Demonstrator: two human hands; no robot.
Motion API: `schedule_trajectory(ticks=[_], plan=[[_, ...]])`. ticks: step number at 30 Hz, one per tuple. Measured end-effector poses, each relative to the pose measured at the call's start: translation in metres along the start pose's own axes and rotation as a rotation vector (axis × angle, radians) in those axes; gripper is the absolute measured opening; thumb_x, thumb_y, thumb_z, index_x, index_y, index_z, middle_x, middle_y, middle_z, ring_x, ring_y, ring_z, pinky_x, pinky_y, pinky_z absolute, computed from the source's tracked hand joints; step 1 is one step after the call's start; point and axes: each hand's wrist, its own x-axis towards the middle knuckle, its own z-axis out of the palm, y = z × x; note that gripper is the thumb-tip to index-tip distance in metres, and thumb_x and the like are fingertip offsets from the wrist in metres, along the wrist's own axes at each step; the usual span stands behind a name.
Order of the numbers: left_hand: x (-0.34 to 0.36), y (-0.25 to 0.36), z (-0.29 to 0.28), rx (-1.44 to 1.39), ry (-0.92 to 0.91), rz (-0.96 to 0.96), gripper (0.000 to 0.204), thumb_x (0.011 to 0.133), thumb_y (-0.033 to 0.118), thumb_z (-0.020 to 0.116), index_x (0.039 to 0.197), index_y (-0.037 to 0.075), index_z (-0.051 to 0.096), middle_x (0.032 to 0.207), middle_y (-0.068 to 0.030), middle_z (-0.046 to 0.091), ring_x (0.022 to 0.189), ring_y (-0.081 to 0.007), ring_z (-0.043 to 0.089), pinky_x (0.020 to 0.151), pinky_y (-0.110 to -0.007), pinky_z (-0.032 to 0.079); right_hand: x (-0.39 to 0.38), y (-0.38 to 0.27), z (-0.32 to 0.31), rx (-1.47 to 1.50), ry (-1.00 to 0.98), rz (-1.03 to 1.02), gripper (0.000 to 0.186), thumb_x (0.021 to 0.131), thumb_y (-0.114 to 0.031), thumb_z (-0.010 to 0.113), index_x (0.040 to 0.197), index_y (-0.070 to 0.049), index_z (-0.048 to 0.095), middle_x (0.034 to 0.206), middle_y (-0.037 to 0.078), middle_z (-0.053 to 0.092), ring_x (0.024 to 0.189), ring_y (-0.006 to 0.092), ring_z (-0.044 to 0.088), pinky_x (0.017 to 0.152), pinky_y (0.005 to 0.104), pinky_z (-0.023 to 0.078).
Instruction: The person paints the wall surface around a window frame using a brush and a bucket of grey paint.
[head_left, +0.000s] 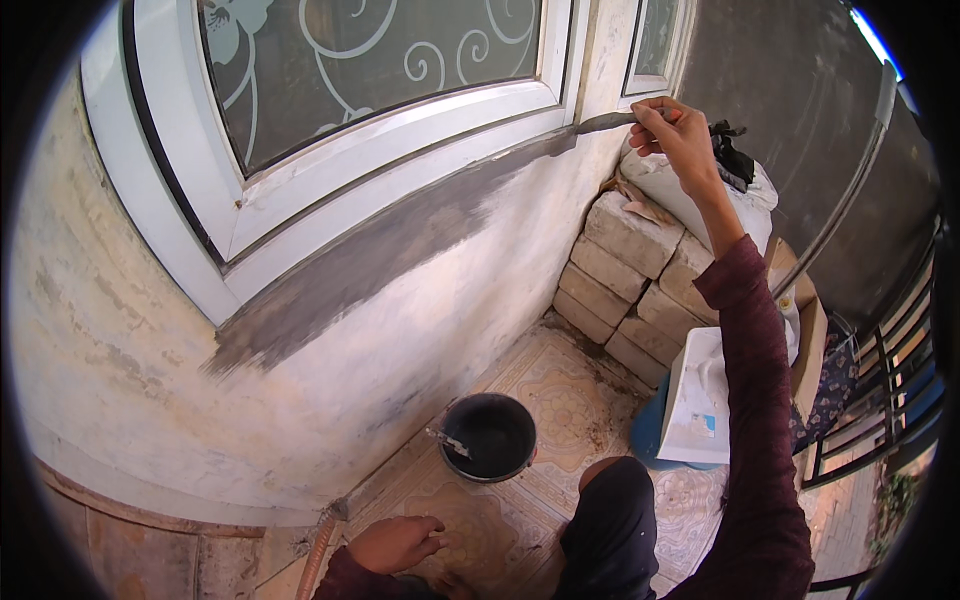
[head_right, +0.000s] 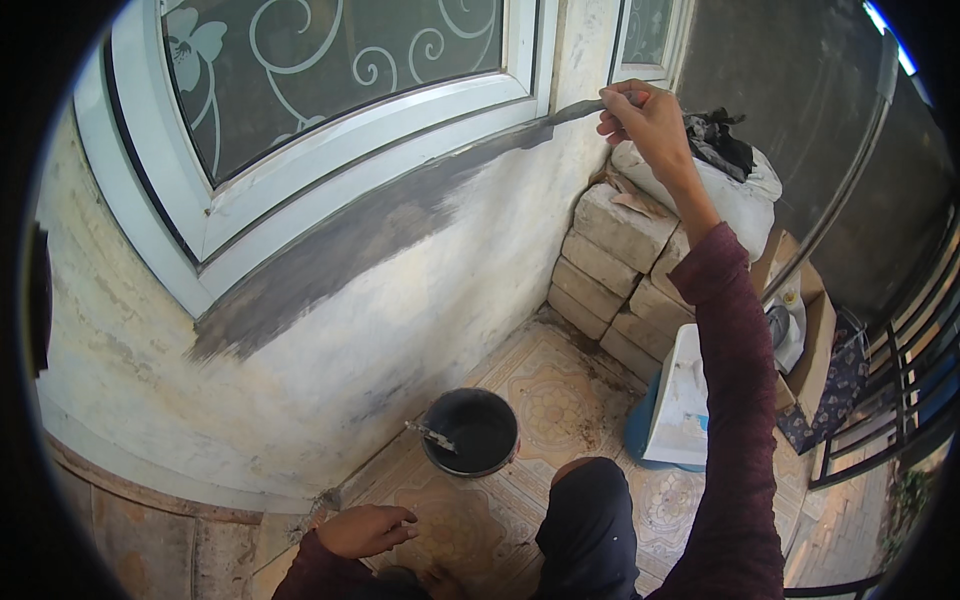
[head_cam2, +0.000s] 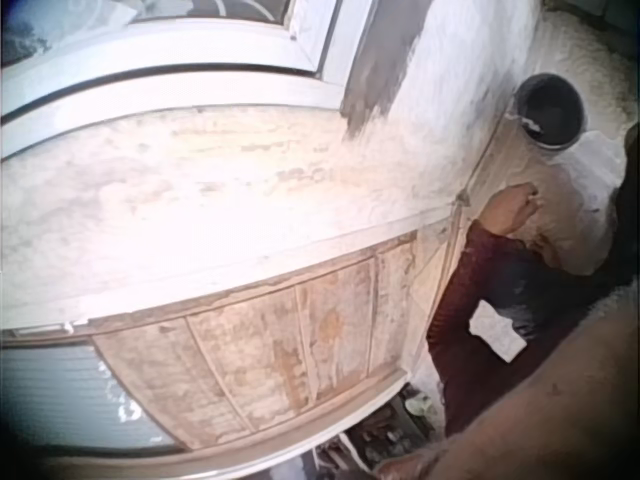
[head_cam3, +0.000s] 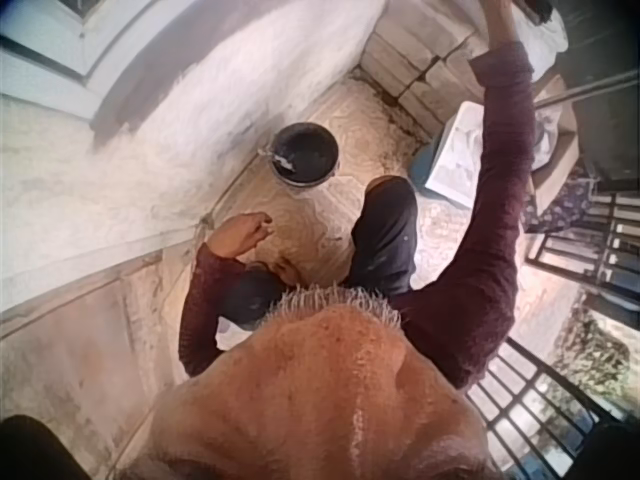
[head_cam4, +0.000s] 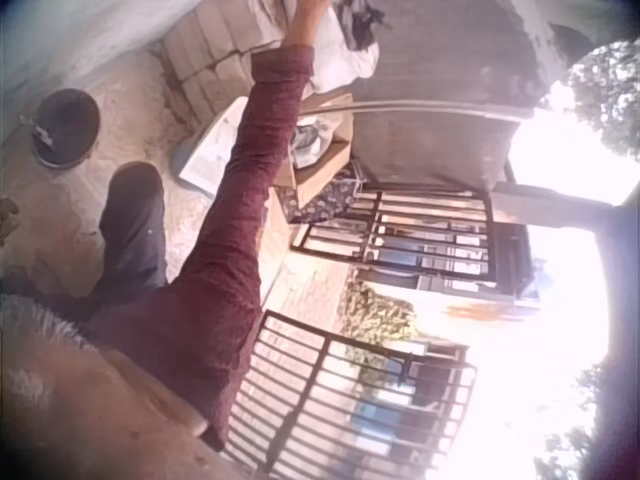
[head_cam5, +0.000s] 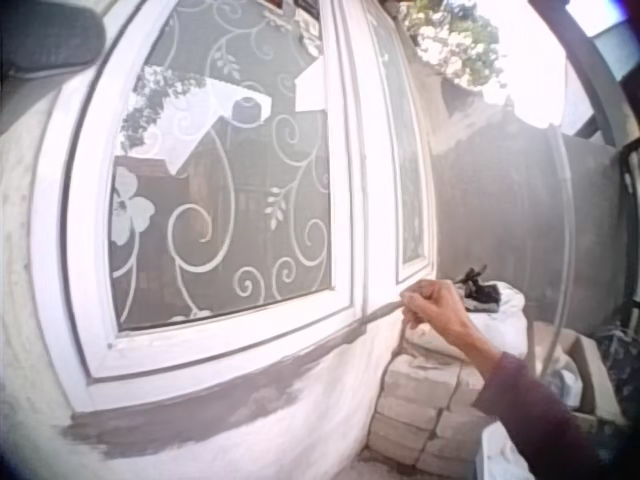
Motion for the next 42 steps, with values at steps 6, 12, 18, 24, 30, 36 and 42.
schedule_trajectory(ticks=[6,12,18,24,30,36,42], plan=[[-0.002,0.001,-0.001,0.001,-0.004,-0.009,0.041,0.101,0.038,0.056,0.123,0.003,0.062,0.095,-0.0183,0.073,0.09,-0.0373,0.07,0.079,-0.045,0.054,-0.025,0.004,-0.021,0.035,-0.102,-0.01,0.031,0.097,-0.018,0.066,0.119,0.004,0.067,0.1,0.01,0.07,0.092,0.0151,0.071,0.075,0.0277,0.059],[0.002,-0.001,0.0,0.004,-0.023,-0.012,0.043,0.101,0.039,0.055,0.122,0.002,0.062,0.095,-0.0184,0.073,0.09,-0.0369,0.07,0.079,-0.045,0.054,-0.032,0.02,-0.027,0.045,-0.247,-0.071,0.026,0.098,-0.008,0.062,0.121,0.0,0.068,0.109,0.007,0.07,0.103,0.0153,0.068,0.087,0.0308,0.057],[0.003,-0.001,-0.002,-0.021,-0.022,-0.024,0.044,0.101,0.04,0.056,0.121,0.001,0.062,0.095,-0.0184,0.073,0.089,-0.0362,0.07,0.079,-0.044,0.054,-0.026,0.027,-0.026,0.004,-0.29,-0.057,0.026,0.096,-0.005,0.061,0.121,-0.001,0.069,0.112,0.007,0.069,0.104,0.0157,0.067,0.09,0.032,0.056],[0.005,-0.003,0.0,-0.025,-0.028,-0.03,0.043,0.101,0.038,0.057,0.121,0.001,0.062,0.094,-0.0184,0.073,0.084,-0.0332,0.072,0.077,-0.043,0.055,-0.028,0.041,-0.027,0.062,-0.241,-0.105,0.025,0.095,-0.002,0.062,0.119,-0.001,0.07,0.112,0.007,0.069,0.105,0.015,0.067,0.091,0.0311,0.056],[0.005,-0.005,0.0,-0.015,-0.033,-0.026,0.042,0.102,0.037,0.056,0.121,0.001,0.062,0.094,-0.0184,0.073,0.083,-0.0319,0.072,0.077,-0.043,0.055,-0.031,0.044,-0.023,-0.031,-0.304,-0.077,0.027,0.094,0.001,0.063,0.12,0.001,0.067,0.117,0.005,0.066,0.11,0.017,0.066,0.092,0.0307,0.056],[0.003,-0.004,0.0,-0.006,-0.018,-0.022,0.042,0.102,0.037,0.056,0.122,0.001,0.062,0.094,-0.0182,0.073,0.084,-0.0324,0.071,0.077,-0.043,0.055,-0.025,0.026,-0.03,-0.145,-0.383,-0.093,0.027,0.094,-0.001,0.065,0.12,0.0,0.069,0.114,0.005,0.067,0.106,0.0164,0.067,0.089,0.0309,0.057],[0.004,-0.003,-0.001,-0.01,-0.012,-0.007,0.041,0.101,0.037,0.057,0.121,0.001,0.062,0.092,-0.0183,0.073,0.085,-0.0338,0.071,0.077,-0.043,0.054,-0.032,0.012,-0.031,0.135,-0.118,0.043,0.032,0.097,-0.019,0.068,0.122,0.001,0.066,0.105,0.011,0.071,0.097,0.0172,0.07,0.082,0.0292,0.059]])
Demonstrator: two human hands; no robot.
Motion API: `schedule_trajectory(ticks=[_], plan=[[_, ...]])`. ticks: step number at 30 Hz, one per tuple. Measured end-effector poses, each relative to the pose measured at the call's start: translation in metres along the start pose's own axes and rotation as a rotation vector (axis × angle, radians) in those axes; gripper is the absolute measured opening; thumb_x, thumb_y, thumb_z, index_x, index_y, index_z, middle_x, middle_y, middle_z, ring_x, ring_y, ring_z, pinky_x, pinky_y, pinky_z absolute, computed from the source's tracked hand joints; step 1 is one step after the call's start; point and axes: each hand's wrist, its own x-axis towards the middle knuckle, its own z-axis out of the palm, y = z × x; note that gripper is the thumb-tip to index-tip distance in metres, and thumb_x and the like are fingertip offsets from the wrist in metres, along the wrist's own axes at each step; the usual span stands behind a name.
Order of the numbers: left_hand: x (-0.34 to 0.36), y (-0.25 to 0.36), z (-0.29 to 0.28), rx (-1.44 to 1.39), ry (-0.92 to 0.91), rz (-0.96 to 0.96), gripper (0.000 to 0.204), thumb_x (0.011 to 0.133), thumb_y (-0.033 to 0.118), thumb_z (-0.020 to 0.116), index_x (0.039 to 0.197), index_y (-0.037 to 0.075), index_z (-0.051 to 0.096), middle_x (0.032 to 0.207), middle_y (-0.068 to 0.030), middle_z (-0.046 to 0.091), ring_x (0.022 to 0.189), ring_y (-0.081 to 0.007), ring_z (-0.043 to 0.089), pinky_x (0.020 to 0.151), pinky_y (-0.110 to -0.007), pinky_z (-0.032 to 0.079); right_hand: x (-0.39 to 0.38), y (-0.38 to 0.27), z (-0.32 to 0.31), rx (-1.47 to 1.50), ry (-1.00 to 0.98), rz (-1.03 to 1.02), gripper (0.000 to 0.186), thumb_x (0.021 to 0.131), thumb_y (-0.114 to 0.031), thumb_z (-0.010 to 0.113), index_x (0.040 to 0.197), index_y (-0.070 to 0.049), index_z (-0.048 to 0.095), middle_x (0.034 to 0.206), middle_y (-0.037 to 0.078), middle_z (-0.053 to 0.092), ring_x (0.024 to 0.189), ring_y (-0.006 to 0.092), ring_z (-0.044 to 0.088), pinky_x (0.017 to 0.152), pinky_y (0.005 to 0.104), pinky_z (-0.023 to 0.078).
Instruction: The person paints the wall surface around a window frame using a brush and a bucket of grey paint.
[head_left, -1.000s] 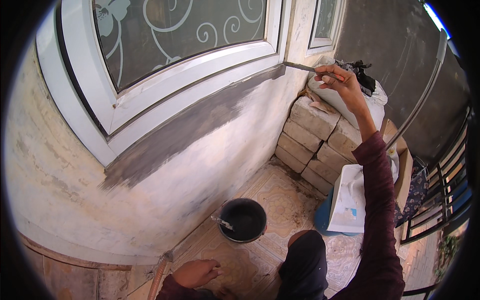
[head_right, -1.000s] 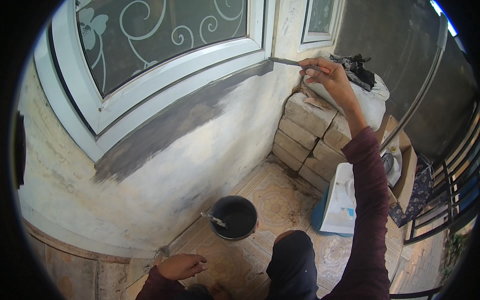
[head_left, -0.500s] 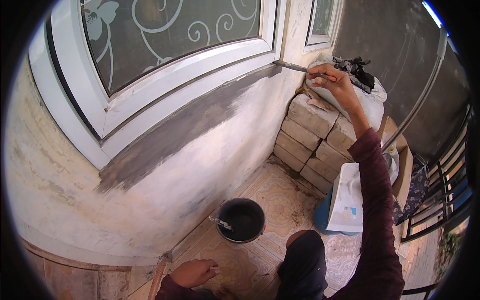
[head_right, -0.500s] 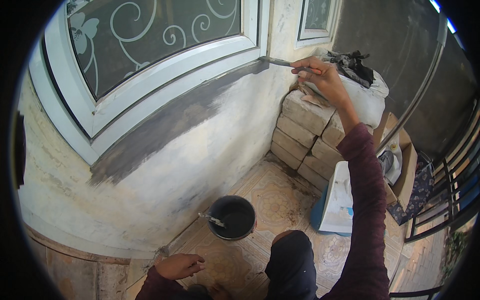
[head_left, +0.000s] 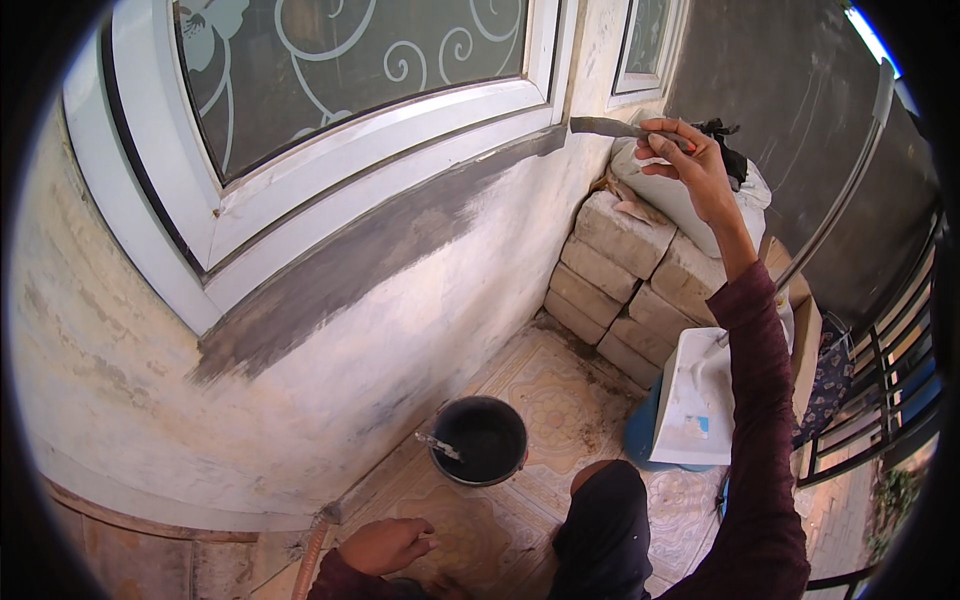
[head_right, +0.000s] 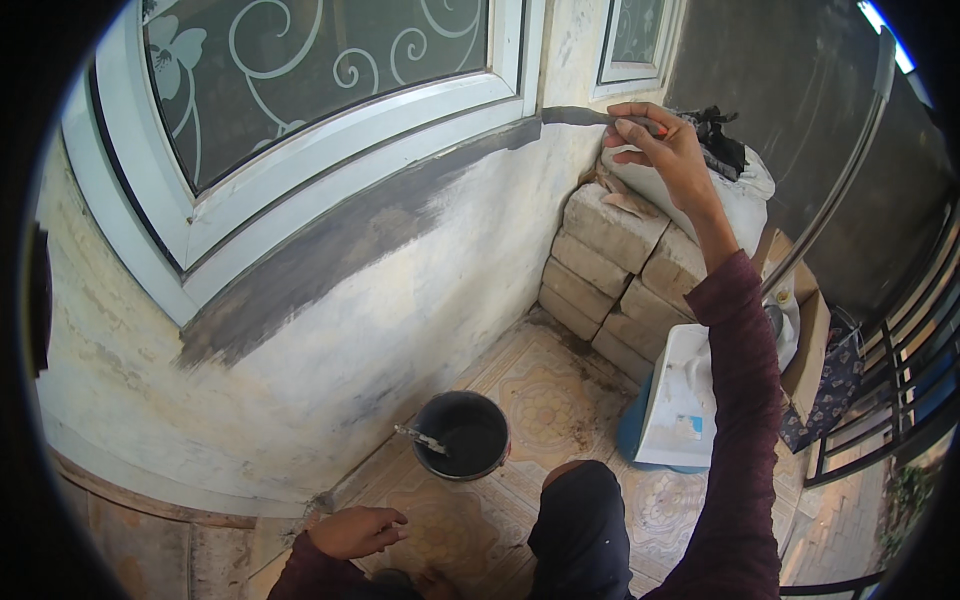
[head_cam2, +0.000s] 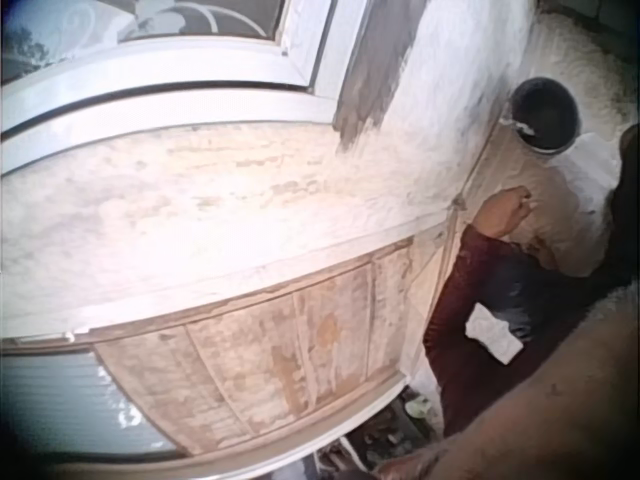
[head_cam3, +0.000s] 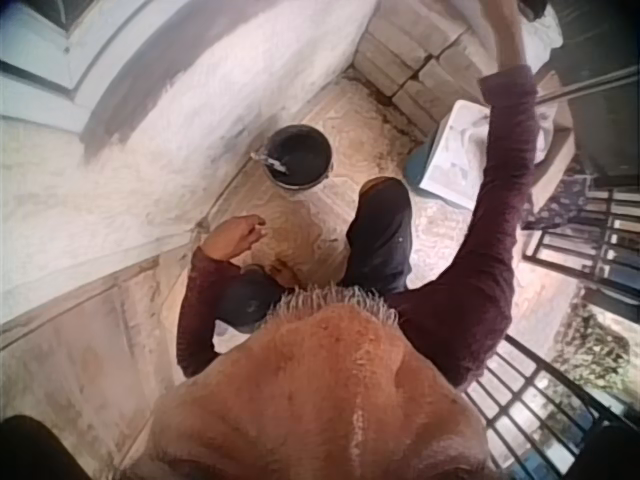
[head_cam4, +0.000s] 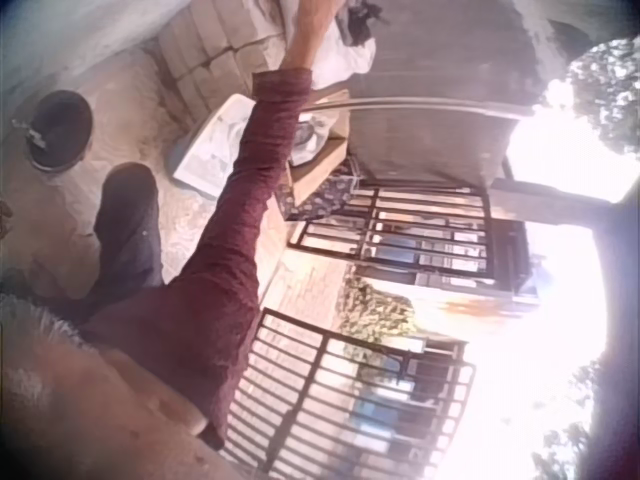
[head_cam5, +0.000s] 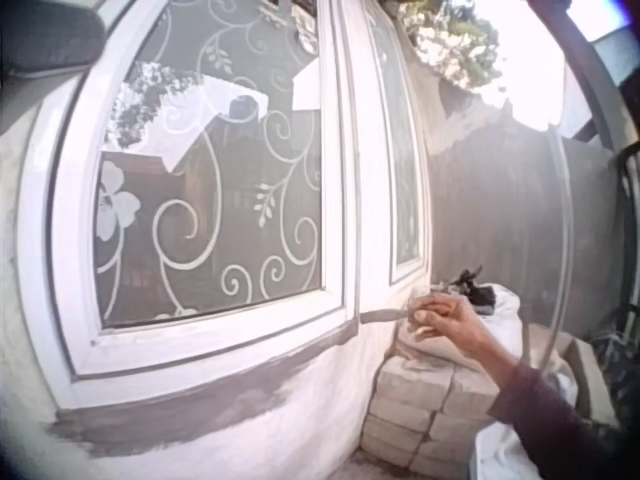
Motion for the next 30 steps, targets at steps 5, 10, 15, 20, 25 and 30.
schedule_trajectory(ticks=[5,10,15,20,25,30], plan=[[0.001,-0.004,0.002,-0.006,0.003,0.016,0.041,0.101,0.037,0.058,0.121,0.001,0.062,0.092,-0.0187,0.073,0.086,-0.0354,0.071,0.077,-0.044,0.054,0.002,0.014,0.024,0.161,0.295,0.038,0.035,0.096,-0.023,0.069,0.116,0.006,0.064,0.097,0.015,0.072,0.087,0.02,0.074,0.076,0.0287,0.06],[-0.002,-0.003,0.003,-0.011,0.01,0.016,0.042,0.101,0.037,0.058,0.121,0.001,0.062,0.094,-0.0191,0.073,0.086,-0.0362,0.07,0.078,-0.044,0.054,0.004,0.022,0.038,0.214,0.372,0.044,0.034,0.096,-0.021,0.069,0.112,0.008,0.064,0.092,0.017,0.073,0.083,0.0224,0.075,0.074,0.0294,0.061],[-0.003,-0.001,0.002,-0.011,0.018,0.02,0.042,0.101,0.037,0.057,0.122,0.001,0.062,0.095,-0.0196,0.072,0.088,-0.0365,0.07,0.079,-0.044,0.054,-0.01,0.031,0.067,0.266,0.447,0.028,0.033,0.096,-0.018,0.069,0.112,0.01,0.063,0.092,0.019,0.072,0.082,0.0244,0.075,0.072,0.0307,0.062],[-0.003,-0.002,0.002,-0.004,0.008,0.012,0.043,0.101,0.038,0.057,0.122,0.0,0.062,0.095,-0.0199,0.072,0.089,-0.0366,0.07,0.079,-0.044,0.054,-0.024,0.024,0.081,0.305,0.409,-0.003,0.034,0.096,-0.017,0.068,0.114,0.011,0.062,0.092,0.019,0.072,0.082,0.0243,0.075,0.071,0.0302,0.062],[-0.001,-0.003,0.002,-0.007,0.001,0.02,0.043,0.101,0.037,0.057,0.122,0.0,0.062,0.095,-0.02,0.072,0.089,-0.0365,0.07,0.079,-0.044,0.054,-0.008,0.027,0.06,0.228,0.467,-0.048,0.033,0.097,-0.019,0.068,0.109,0.011,0.064,0.09,0.019,0.072,0.079,0.0233,0.075,0.069,0.0294,0.062],[-0.001,-0.002,0.001,0.001,0.018,0.015,0.041,0.1,0.036,0.058,0.121,0.001,0.063,0.095,-0.0192,0.073,0.088,-0.0356,0.071,0.079,-0.044,0.054,0.013,0.013,0.059,0.136,0.421,-0.025,0.034,0.096,-0.023,0.068,0.103,0.011,0.067,0.086,0.018,0.072,0.075,0.0225,0.075,0.068,0.0295,0.062]])
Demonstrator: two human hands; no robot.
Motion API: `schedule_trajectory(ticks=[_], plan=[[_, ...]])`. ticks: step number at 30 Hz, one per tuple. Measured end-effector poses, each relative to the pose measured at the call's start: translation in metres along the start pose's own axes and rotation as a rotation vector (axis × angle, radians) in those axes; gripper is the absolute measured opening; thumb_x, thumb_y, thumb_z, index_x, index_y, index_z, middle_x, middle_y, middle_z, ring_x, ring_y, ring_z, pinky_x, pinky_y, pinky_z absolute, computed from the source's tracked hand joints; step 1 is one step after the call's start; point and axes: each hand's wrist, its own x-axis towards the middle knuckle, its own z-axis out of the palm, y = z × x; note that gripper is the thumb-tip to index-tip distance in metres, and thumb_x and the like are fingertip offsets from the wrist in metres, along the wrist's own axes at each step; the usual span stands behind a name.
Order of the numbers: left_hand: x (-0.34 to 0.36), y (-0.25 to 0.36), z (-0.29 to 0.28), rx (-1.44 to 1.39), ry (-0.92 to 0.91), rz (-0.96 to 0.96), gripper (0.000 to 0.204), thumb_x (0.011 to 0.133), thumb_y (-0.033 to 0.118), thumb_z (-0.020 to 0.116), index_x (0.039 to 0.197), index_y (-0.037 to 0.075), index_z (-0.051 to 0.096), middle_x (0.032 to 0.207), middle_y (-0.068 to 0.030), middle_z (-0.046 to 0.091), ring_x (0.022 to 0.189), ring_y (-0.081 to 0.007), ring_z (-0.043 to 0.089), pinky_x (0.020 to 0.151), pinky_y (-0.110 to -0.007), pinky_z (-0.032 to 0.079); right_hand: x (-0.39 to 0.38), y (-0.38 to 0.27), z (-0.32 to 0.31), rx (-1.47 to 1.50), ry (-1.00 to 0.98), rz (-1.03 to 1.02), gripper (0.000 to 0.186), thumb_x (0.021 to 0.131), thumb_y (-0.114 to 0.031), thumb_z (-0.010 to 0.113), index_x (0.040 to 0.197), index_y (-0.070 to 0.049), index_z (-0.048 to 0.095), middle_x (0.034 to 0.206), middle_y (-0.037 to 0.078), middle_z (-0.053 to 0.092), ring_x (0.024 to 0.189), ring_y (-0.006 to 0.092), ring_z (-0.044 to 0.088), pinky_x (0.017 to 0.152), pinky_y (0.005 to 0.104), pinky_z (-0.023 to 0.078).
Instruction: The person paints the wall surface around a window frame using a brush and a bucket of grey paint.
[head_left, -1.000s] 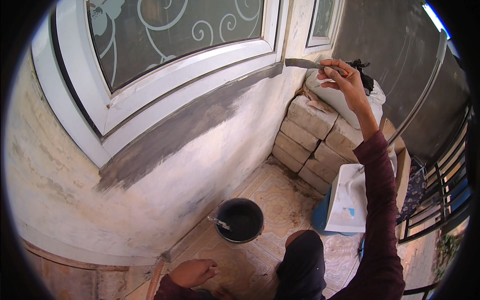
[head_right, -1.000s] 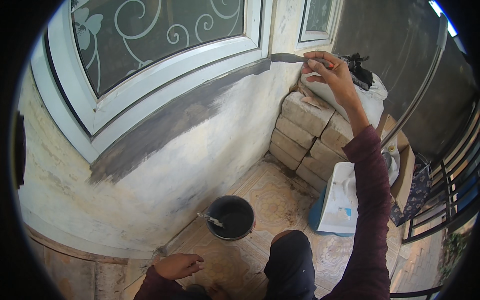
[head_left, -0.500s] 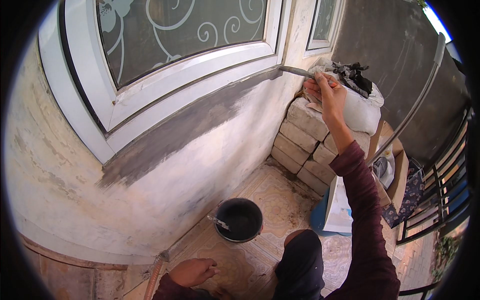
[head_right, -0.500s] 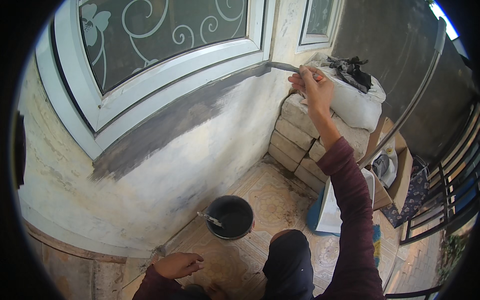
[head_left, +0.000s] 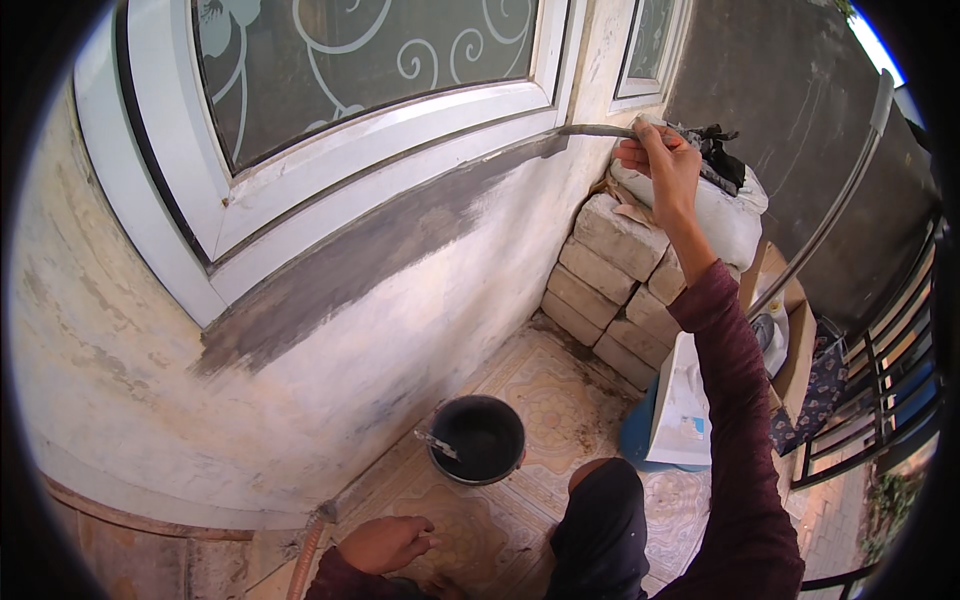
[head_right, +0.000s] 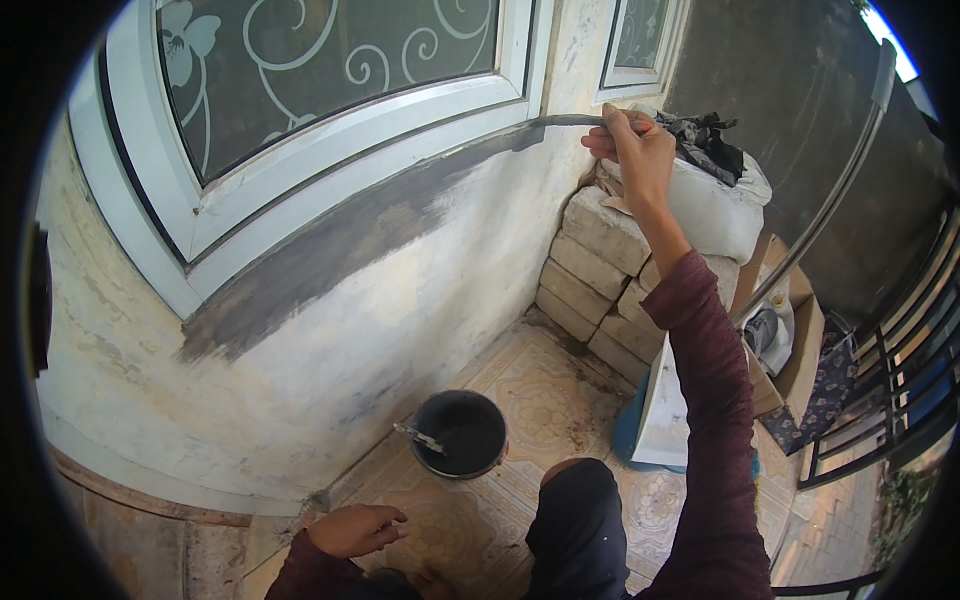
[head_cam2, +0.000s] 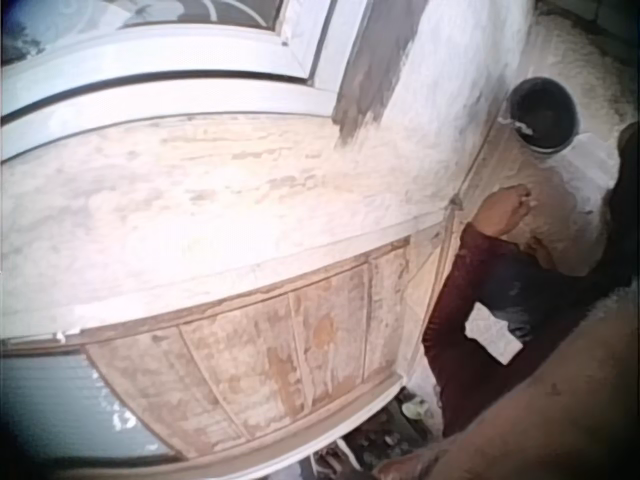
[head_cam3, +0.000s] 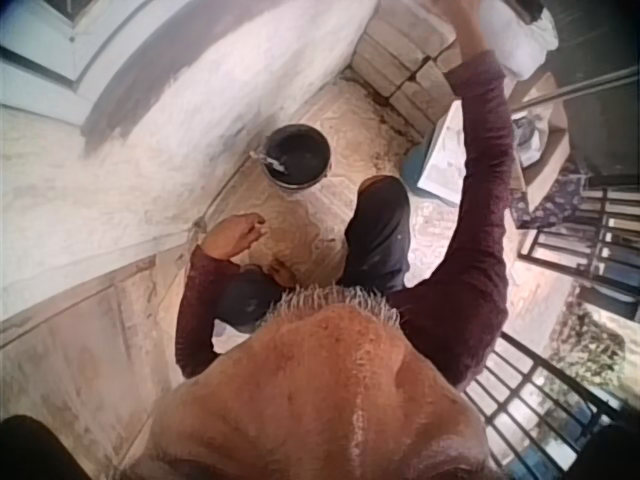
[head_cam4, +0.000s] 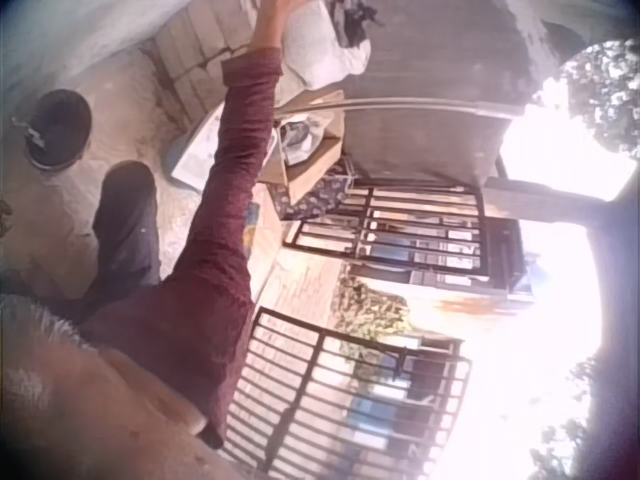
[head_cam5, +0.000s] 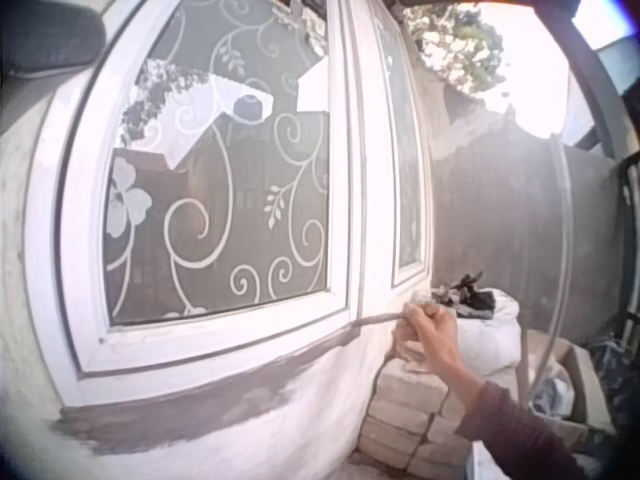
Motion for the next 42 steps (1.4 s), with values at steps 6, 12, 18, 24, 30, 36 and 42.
schedule_trajectory(ticks=[6,12,18,24,30,36,42], plan=[[0.0,0.002,-0.002,-0.006,0.005,-0.007,0.04,0.1,0.035,0.059,0.121,0.001,0.064,0.095,-0.0196,0.073,0.089,-0.036,0.07,0.079,-0.044,0.054,0.012,-0.007,0.004,-0.095,-0.021,0.002,0.037,0.095,-0.024,0.069,0.103,0.011,0.069,0.085,0.017,0.073,0.074,0.0212,0.075,0.068,0.028,0.061],[-0.001,-0.001,0.0,-0.001,0.022,0.009,0.041,0.099,0.036,0.059,0.121,0.001,0.063,0.096,-0.0202,0.072,0.091,-0.0377,0.07,0.08,-0.044,0.054,0.025,-0.018,0.006,-0.262,-0.106,-0.053,0.037,0.094,-0.026,0.069,0.1,0.011,0.07,0.081,0.015,0.073,0.069,0.0186,0.074,0.063,0.0278,0.061],[-0.001,0.002,-0.003,0.0,0.01,0.002,0.04,0.099,0.036,0.059,0.12,0.001,0.063,0.097,-0.0203,0.072,0.091,-0.038,0.07,0.08,-0.045,0.054,0.042,-0.029,0.012,-0.26,-0.231,-0.016,0.036,0.092,-0.027,0.071,0.093,0.009,0.07,0.078,0.015,0.072,0.067,0.0187,0.074,0.061,0.0274,0.06],[-0.001,0.006,-0.005,0.008,0.007,-0.007,0.04,0.099,0.036,0.059,0.12,0.002,0.063,0.098,-0.02,0.072,0.092,-0.0377,0.07,0.08,-0.045,0.054,0.036,-0.045,0.024,-0.274,-0.316,0.0,0.035,0.091,-0.027,0.072,0.089,0.007,0.068,0.076,0.014,0.071,0.064,0.0189,0.073,0.059,0.027,0.06],[-0.004,0.007,-0.006,0.012,0.004,-0.018,0.04,0.1,0.036,0.058,0.12,0.002,0.064,0.098,-0.0198,0.073,0.093,-0.0376,0.07,0.08,-0.045,0.054,0.028,-0.055,0.031,-0.285,-0.28,-0.054,0.037,0.091,-0.028,0.072,0.094,0.009,0.07,0.076,0.015,0.071,0.064,0.0187,0.073,0.058,0.0269,0.06],[-0.004,0.004,-0.004,0.023,0.016,0.0,0.041,0.1,0.037,0.058,0.12,0.002,0.064,0.099,-0.0198,0.072,0.093,-0.0375,0.07,0.08,-0.045,0.054,0.031,-0.044,0.028,-0.397,-0.166,-0.094,0.038,0.091,-0.029,0.071,0.094,0.009,0.071,0.073,0.012,0.072,0.062,0.0169,0.073,0.057,0.0263,0.059],[-0.005,0.008,-0.006,0.025,0.022,-0.005,0.04,0.1,0.037,0.059,0.12,0.003,0.064,0.098,-0.0191,0.073,0.092,-0.0376,0.07,0.08,-0.045,0.054,0.014,-0.052,0.039,-0.336,-0.241,-0.07,0.037,0.092,-0.03,0.07,0.093,0.008,0.072,0.072,0.011,0.071,0.062,0.0163,0.073,0.058,0.0262,0.059]])
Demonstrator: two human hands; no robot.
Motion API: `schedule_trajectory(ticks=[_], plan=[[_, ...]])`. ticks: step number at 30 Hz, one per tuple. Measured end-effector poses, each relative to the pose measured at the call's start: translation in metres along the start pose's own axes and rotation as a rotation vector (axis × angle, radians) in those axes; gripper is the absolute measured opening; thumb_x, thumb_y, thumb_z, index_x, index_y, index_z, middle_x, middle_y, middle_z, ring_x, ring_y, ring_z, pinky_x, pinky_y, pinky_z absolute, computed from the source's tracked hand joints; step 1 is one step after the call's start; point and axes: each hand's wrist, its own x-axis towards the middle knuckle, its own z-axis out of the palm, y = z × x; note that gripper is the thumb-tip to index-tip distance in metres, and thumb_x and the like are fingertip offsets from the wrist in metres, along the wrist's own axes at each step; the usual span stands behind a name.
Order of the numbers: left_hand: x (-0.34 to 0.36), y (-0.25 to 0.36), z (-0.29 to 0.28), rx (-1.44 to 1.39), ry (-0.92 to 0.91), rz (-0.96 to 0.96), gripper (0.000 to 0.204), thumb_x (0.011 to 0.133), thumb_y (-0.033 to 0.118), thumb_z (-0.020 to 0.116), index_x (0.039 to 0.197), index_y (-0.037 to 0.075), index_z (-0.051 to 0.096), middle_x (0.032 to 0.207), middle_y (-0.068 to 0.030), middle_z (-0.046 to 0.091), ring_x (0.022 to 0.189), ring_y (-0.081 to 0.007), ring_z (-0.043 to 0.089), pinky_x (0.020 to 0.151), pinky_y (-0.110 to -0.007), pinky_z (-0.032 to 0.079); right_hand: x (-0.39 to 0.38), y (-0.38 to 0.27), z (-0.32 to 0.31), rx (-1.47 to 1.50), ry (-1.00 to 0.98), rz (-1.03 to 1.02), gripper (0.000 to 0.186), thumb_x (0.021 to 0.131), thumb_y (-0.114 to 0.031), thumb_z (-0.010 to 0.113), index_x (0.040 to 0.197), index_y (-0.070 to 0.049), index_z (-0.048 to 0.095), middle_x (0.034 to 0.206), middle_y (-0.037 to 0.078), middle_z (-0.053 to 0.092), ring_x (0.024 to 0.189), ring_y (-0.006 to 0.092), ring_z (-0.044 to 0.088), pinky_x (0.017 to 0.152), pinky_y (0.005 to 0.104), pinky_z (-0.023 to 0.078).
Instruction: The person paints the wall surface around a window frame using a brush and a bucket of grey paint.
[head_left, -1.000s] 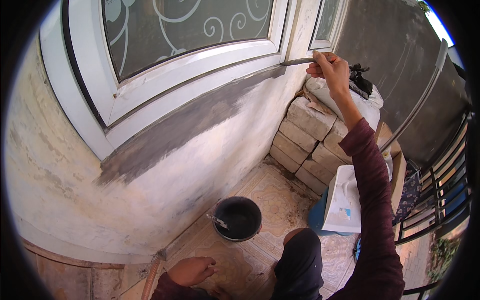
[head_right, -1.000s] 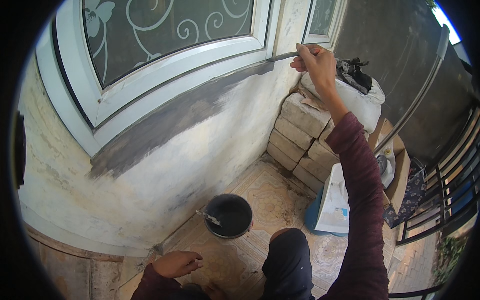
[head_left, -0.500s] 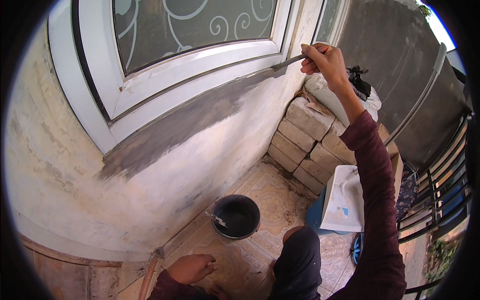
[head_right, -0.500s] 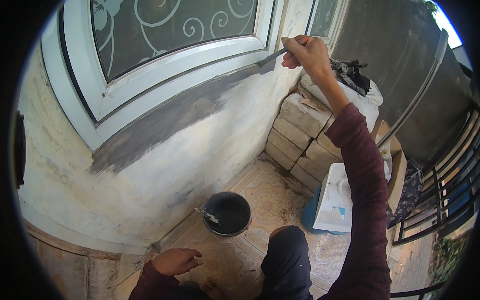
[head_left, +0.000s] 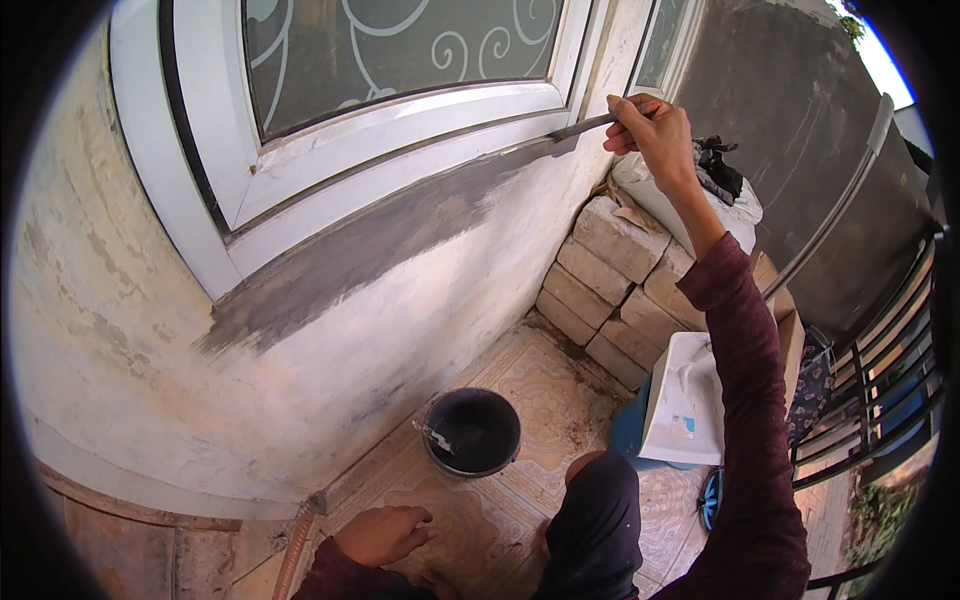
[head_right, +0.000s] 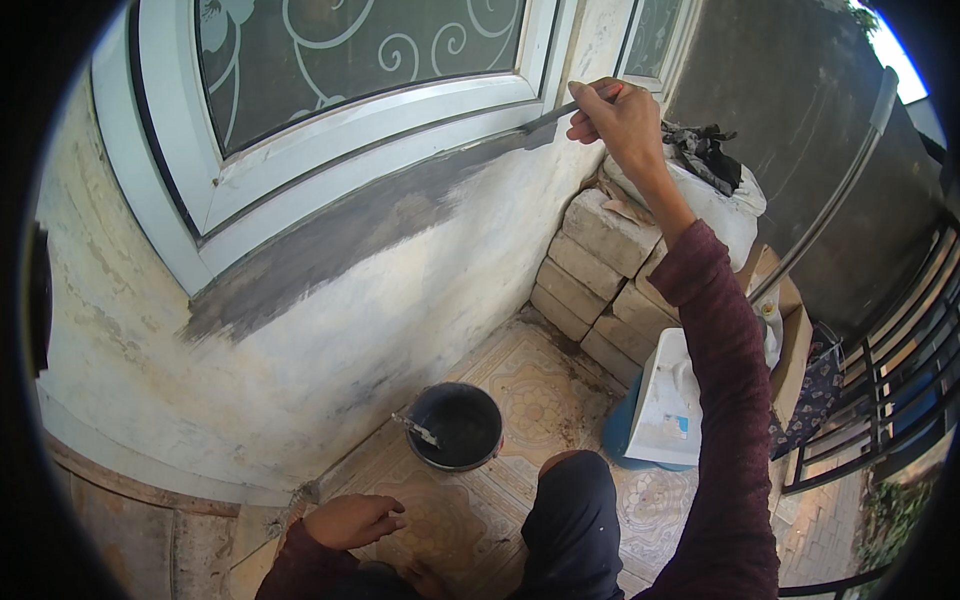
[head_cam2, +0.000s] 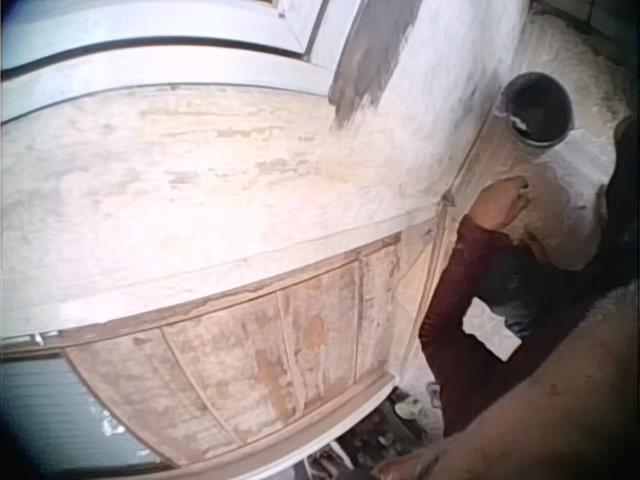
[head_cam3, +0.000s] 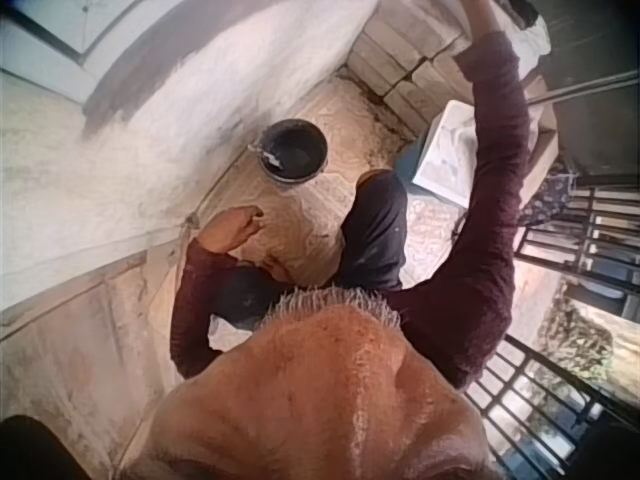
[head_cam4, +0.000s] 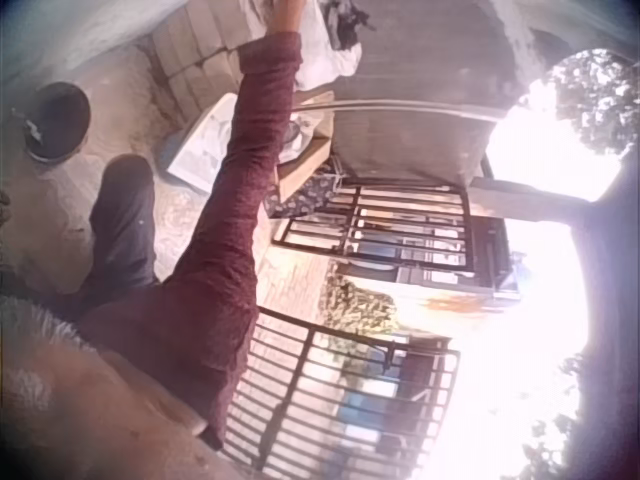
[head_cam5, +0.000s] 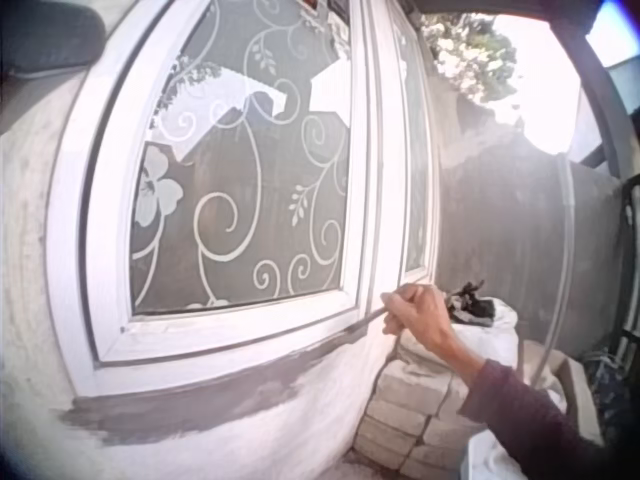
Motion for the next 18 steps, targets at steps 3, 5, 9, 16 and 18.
schedule_trajectory(ticks=[3,5,9,16,18], plan=[[0.0,-0.002,0.002,-0.02,0.03,0.011,0.039,0.099,0.04,0.059,0.114,0.005,0.064,0.097,-0.0193,0.072,0.092,-0.0399,0.069,0.078,-0.049,0.054,-0.008,-0.012,0.004,0.031,-0.036,-0.003,0.038,0.092,-0.03,0.07,0.092,0.007,0.072,0.072,0.011,0.071,0.062,0.016,0.072,0.058,0.026,0.058],[0.0,-0.002,0.003,-0.029,0.042,0.02,0.038,0.098,0.041,0.059,0.11,0.005,0.064,0.096,-0.0194,0.071,0.092,-0.041,0.068,0.077,-0.051,0.054,-0.013,-0.02,0.008,0.03,-0.047,-0.016,0.038,0.093,-0.03,0.07,0.091,0.007,0.071,0.071,0.011,0.07,0.061,0.0159,0.072,0.057,0.0258,0.058],[0.0,-0.003,0.004,-0.023,0.038,0.036,0.037,0.098,0.04,0.059,0.11,0.005,0.064,0.096,-0.0196,0.071,0.092,-0.041,0.068,0.077,-0.051,0.054,-0.018,-0.028,0.011,0.015,-0.073,-0.018,0.037,0.093,-0.031,0.07,0.089,0.006,0.071,0.07,0.01,0.069,0.059,0.0156,0.071,0.056,0.0254,0.057],[-0.001,-0.002,0.004,-0.029,0.055,0.059,0.035,0.097,0.037,0.06,0.109,0.005,0.064,0.097,-0.0198,0.071,0.094,-0.0405,0.068,0.078,-0.051,0.053,-0.039,-0.059,0.026,0.032,-0.124,-0.058,0.036,0.094,-0.03,0.069,0.088,0.006,0.07,0.068,0.009,0.068,0.057,0.0148,0.07,0.053,0.025,0.055],[-0.001,-0.001,0.004,-0.028,0.04,0.042,0.035,0.097,0.037,0.06,0.109,0.005,0.064,0.097,-0.0196,0.071,0.094,-0.0404,0.068,0.078,-0.051,0.053,-0.047,-0.07,0.031,0.039,-0.14,-0.062,0.036,0.094,-0.03,0.069,0.088,0.006,0.07,0.068,0.01,0.068,0.057,0.0148,0.07,0.053,0.0249,0.055]])
